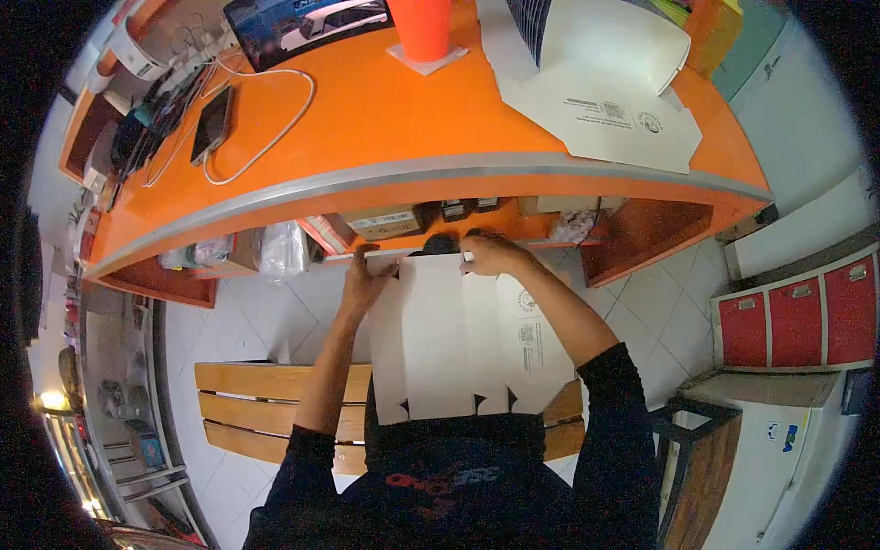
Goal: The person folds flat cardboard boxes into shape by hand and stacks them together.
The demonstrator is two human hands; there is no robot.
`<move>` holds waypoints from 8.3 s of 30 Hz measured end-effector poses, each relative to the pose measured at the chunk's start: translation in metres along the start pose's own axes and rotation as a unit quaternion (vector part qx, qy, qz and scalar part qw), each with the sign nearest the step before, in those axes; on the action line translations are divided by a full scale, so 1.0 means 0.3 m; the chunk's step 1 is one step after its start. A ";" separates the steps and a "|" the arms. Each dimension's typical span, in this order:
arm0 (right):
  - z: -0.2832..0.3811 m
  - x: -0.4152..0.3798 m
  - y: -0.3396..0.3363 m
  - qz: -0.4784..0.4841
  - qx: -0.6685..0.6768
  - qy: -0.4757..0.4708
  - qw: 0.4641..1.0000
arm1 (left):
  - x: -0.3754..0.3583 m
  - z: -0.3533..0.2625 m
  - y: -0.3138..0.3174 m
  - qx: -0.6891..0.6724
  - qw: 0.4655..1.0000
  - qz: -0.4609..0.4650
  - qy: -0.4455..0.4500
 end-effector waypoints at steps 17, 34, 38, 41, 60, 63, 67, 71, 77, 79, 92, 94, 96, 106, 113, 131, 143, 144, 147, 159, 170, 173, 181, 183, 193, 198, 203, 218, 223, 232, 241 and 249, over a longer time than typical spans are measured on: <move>0.044 -0.071 0.010 0.090 -0.153 -0.003 0.984 | -0.004 -0.050 0.071 0.407 0.858 -0.068 0.307; 0.329 -0.260 0.190 -0.065 -0.276 0.059 0.957 | -0.066 -0.055 0.023 0.392 0.887 0.042 0.239; 0.204 -0.086 0.123 -0.125 -0.263 -0.026 0.956 | -0.033 -0.042 0.006 0.351 0.900 0.130 0.225; 0.151 0.038 0.113 0.027 -0.191 -0.029 0.981 | 0.028 -0.043 -0.016 0.339 0.887 0.247 0.190; 0.369 -0.166 0.407 -0.260 -0.376 -0.073 0.887 | -0.228 -0.097 -0.117 0.379 0.864 0.033 0.330; 0.324 -0.118 0.252 -0.233 -0.334 0.005 0.913 | -0.043 -0.066 -0.125 0.283 0.909 0.210 0.224; 0.309 -0.125 0.215 -0.218 -0.400 -0.025 0.890 | 0.056 -0.109 -0.087 0.486 0.785 0.314 0.222; 0.260 -0.162 0.293 -0.236 -0.395 -0.011 0.888 | -0.058 -0.072 -0.081 0.453 0.846 0.192 0.207; 0.268 -0.185 0.337 -0.244 -0.371 0.001 0.896 | -0.372 0.040 -0.054 0.441 0.836 -0.021 0.325; 0.264 -0.189 0.358 -0.270 -0.379 -0.008 0.885 | -0.420 0.055 -0.061 0.452 0.838 -0.018 0.306; 0.265 -0.183 0.304 -0.237 -0.164 -0.039 0.957 | -0.564 -0.038 -0.070 0.366 0.884 0.139 0.257; 0.349 -0.319 0.346 -0.034 -0.049 -0.082 0.995 | -0.669 -0.065 -0.075 0.373 0.875 0.177 0.252; 0.386 -0.434 0.427 -0.073 -0.163 -0.154 0.972 | -0.735 -0.059 -0.068 0.413 0.850 0.159 0.285; 0.363 -0.400 0.465 -0.168 -0.340 -0.217 0.900 | -0.688 -0.033 0.010 0.442 0.853 0.059 0.272; 0.271 -0.224 0.256 0.032 0.013 -0.108 0.994 | -0.490 -0.106 -0.100 0.234 0.924 0.234 0.191; 0.197 -0.542 0.365 -0.143 -0.309 -0.156 0.927 | -0.213 -0.084 -0.073 0.114 0.855 0.500 -0.078; -0.057 -0.160 0.071 0.250 0.297 -0.081 0.918 | -0.351 -0.201 -0.116 0.335 0.779 0.245 0.471; -0.058 -0.137 0.056 0.276 0.290 -0.078 0.913 | -0.310 -0.176 -0.115 0.359 0.762 0.218 0.492; -0.029 -0.139 -0.019 0.212 0.229 -0.068 0.948 | -0.234 -0.082 -0.097 0.399 0.731 0.178 0.524; 0.018 -0.470 0.171 -0.320 0.032 0.101 0.942 | -0.401 -0.240 0.140 0.366 0.732 0.389 0.424; 0.067 -0.591 0.417 -0.301 0.211 0.251 0.895 | -0.335 -0.365 0.176 0.253 0.786 0.492 0.277; 0.025 -0.577 0.463 -0.371 0.304 0.195 0.856 | -0.364 -0.347 0.173 0.246 0.798 0.456 0.309; 0.098 -0.593 0.382 -0.328 0.325 0.207 0.863 | -0.401 -0.326 0.163 0.235 0.775 0.555 0.191; 0.115 -0.592 0.375 -0.379 0.250 0.189 0.871 | -0.401 -0.305 0.161 0.205 0.795 0.539 0.188; 0.533 -0.593 0.393 -0.247 -0.146 -0.103 0.953 | -0.433 -0.367 0.105 0.101 0.871 0.402 0.263; 0.490 -0.610 0.375 -0.103 0.073 0.111 0.986 | -0.520 -0.480 -0.021 0.052 0.919 0.278 0.275; 0.502 -0.583 0.322 -0.434 0.359 -0.034 0.826 | -0.658 -0.483 -0.032 0.114 0.881 0.225 0.399; 0.660 -0.542 0.095 -0.273 -0.036 -0.309 0.910 | -0.658 -0.451 -0.132 -0.624 0.720 0.233 -0.192; 0.738 -0.553 0.089 -0.314 -0.035 -0.207 0.926 | -0.713 -0.464 -0.091 -0.588 0.767 0.216 -0.138; 0.710 -0.608 0.123 -0.380 -0.011 -0.186 0.906 | -0.693 -0.518 -0.125 -0.568 0.771 0.238 -0.162; 0.757 -0.546 0.199 -0.419 -0.083 -0.047 0.903 | -0.823 -0.526 0.006 -0.579 0.781 0.206 -0.110; 0.754 -0.573 0.197 -0.374 0.197 -0.062 0.904 | -0.771 -0.435 -0.107 -0.305 0.926 0.220 -0.034</move>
Point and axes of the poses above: each hand's wrist, its own x-axis towards the middle knuckle, its own y-axis out of the palm, z = x × y, the point moved 1 cm from there along x, towards the middle knuckle, and after that the axes turned 10 degrees about -y, right-handed, at the moved point
